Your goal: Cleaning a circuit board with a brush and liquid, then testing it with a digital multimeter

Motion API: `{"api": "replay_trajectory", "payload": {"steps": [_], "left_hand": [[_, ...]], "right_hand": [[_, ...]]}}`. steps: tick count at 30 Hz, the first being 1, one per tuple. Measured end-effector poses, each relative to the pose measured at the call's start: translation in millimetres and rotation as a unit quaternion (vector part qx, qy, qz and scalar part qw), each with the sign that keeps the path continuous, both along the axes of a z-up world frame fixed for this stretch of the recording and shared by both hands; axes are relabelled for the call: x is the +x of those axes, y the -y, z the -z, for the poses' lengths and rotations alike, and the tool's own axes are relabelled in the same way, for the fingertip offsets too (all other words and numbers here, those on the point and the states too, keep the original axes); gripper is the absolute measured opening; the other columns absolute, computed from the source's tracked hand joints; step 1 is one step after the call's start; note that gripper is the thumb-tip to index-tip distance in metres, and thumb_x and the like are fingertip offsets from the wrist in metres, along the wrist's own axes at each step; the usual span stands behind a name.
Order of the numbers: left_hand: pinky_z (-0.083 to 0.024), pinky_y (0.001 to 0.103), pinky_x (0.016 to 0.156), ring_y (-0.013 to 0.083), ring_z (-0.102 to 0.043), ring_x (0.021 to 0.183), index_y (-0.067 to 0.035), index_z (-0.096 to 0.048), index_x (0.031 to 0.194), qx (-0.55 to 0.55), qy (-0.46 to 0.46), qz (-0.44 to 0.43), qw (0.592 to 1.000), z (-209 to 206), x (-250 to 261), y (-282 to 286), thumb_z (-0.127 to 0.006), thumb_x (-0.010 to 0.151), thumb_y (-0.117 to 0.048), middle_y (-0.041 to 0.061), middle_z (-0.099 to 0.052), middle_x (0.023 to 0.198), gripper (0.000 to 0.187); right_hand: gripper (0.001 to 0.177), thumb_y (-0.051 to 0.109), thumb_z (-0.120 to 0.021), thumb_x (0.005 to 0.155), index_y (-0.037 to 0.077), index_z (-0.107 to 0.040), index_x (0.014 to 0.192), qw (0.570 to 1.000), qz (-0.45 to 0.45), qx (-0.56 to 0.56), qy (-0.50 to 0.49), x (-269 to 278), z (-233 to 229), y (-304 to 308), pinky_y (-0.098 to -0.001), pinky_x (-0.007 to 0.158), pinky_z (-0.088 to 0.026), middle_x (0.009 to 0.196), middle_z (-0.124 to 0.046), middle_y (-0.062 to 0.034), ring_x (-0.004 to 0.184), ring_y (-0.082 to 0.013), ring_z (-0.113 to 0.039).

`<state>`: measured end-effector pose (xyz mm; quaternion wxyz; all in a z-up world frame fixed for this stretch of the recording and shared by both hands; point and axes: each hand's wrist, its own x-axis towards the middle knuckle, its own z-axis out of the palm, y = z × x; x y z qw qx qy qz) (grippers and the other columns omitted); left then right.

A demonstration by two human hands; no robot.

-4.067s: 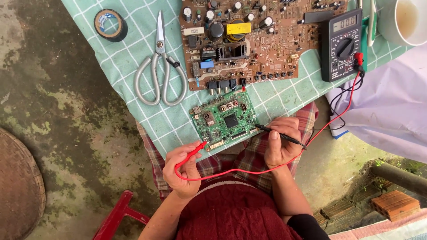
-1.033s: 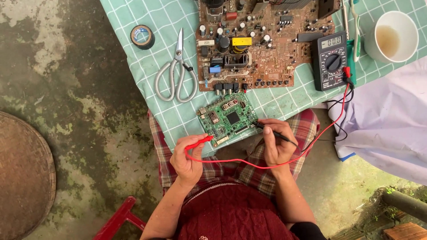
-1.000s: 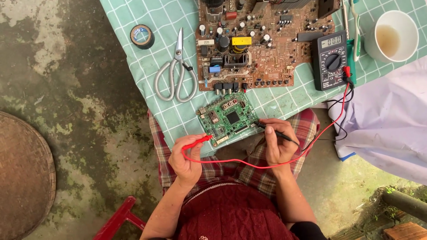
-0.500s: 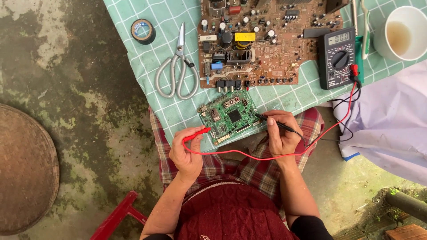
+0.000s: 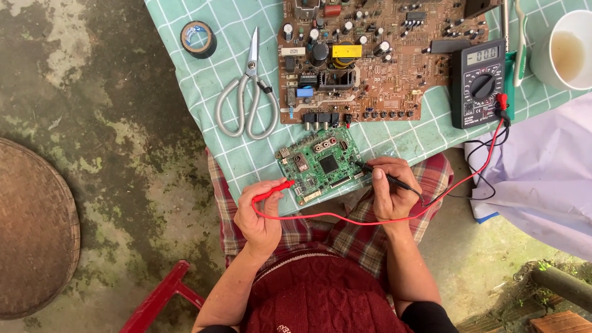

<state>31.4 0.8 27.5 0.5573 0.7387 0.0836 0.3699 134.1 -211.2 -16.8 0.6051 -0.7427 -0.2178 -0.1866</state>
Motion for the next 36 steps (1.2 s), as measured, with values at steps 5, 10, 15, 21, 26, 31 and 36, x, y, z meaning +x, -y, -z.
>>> {"api": "replay_trajectory", "payload": {"steps": [5, 10, 15, 21, 26, 31, 36], "left_hand": [[-0.063, 0.031, 0.064, 0.0376, -0.077, 0.091, 0.006, -0.053, 0.102, -0.003, -0.007, 0.003, 1.0, -4, 0, -1, -0.06, 0.1, -0.001, 0.019, -0.066, 0.096, 0.01], [-0.062, 0.029, 0.063, 0.0351, -0.077, 0.091, 0.005, -0.054, 0.103, 0.029, -0.014, 0.009, 0.999, -6, -4, -1, -0.059, 0.101, -0.002, 0.018, -0.066, 0.096, 0.009], [-0.064, 0.03, 0.082, 0.0312, -0.071, 0.111, -0.001, -0.047, 0.118, -0.02, -0.074, 0.05, 0.996, 3, -16, -1, -0.059, 0.1, 0.001, 0.015, -0.061, 0.118, 0.022], [-0.063, 0.031, 0.084, 0.0314, -0.071, 0.112, -0.002, -0.044, 0.12, -0.015, -0.069, 0.056, 0.996, 7, -17, -2, -0.057, 0.101, 0.001, 0.015, -0.06, 0.119, 0.023], [-0.064, 0.031, 0.082, 0.0311, -0.072, 0.109, -0.001, -0.045, 0.12, -0.015, -0.076, 0.048, 0.996, 7, -18, -2, -0.057, 0.101, 0.0, 0.016, -0.062, 0.118, 0.023], [-0.063, 0.03, 0.082, 0.0305, -0.071, 0.109, 0.0, -0.044, 0.119, -0.021, -0.081, 0.047, 0.995, 7, -18, 0, -0.058, 0.101, 0.001, 0.017, -0.06, 0.119, 0.023], [-0.062, 0.028, 0.079, 0.029, -0.072, 0.107, -0.001, -0.045, 0.118, -0.003, -0.076, 0.037, 0.996, 9, -17, -1, -0.059, 0.1, 0.003, 0.018, -0.062, 0.117, 0.023]], "right_hand": [[0.022, 0.013, -0.066, 0.103, 0.0, -0.065, 0.085, 1.0, -0.002, 0.007, -0.007, 2, -2, -1, -0.035, 0.07, -0.053, 0.086, -0.073, -0.0197, 0.073, -0.0298, -0.07], [0.023, 0.014, -0.066, 0.103, 0.001, -0.065, 0.084, 1.0, 0.01, 0.025, -0.012, -2, -6, -2, -0.0349, 0.068, -0.052, 0.084, -0.073, -0.0193, 0.07, -0.0286, -0.069], [0.004, 0.003, -0.061, 0.097, 0.001, -0.06, 0.094, 0.986, 0.007, 0.072, -0.151, -12, -9, 3, -0.029, 0.085, -0.049, 0.105, -0.071, -0.0159, 0.089, -0.0202, -0.061], [0.004, 0.001, -0.062, 0.096, 0.001, -0.059, 0.093, 0.988, 0.001, 0.062, -0.141, -11, -5, 5, -0.0274, 0.079, -0.049, 0.104, -0.071, -0.0158, 0.083, -0.0185, -0.06], [0.005, 0.001, -0.063, 0.096, 0.001, -0.059, 0.092, 0.989, -0.002, 0.054, -0.138, -10, -10, 3, -0.0285, 0.078, -0.05, 0.103, -0.071, -0.0159, 0.083, -0.0195, -0.061], [0.004, 0.001, -0.062, 0.095, 0.001, -0.059, 0.092, 0.989, -0.014, 0.057, -0.133, -8, -14, 4, -0.0306, 0.08, -0.052, 0.102, -0.07, -0.016, 0.086, -0.022, -0.063], [0.003, 0.002, -0.063, 0.095, 0.0, -0.061, 0.093, 0.99, -0.024, 0.044, -0.129, -8, -17, 3, -0.0292, 0.076, -0.051, 0.103, -0.071, -0.0151, 0.083, -0.0203, -0.062]]}}
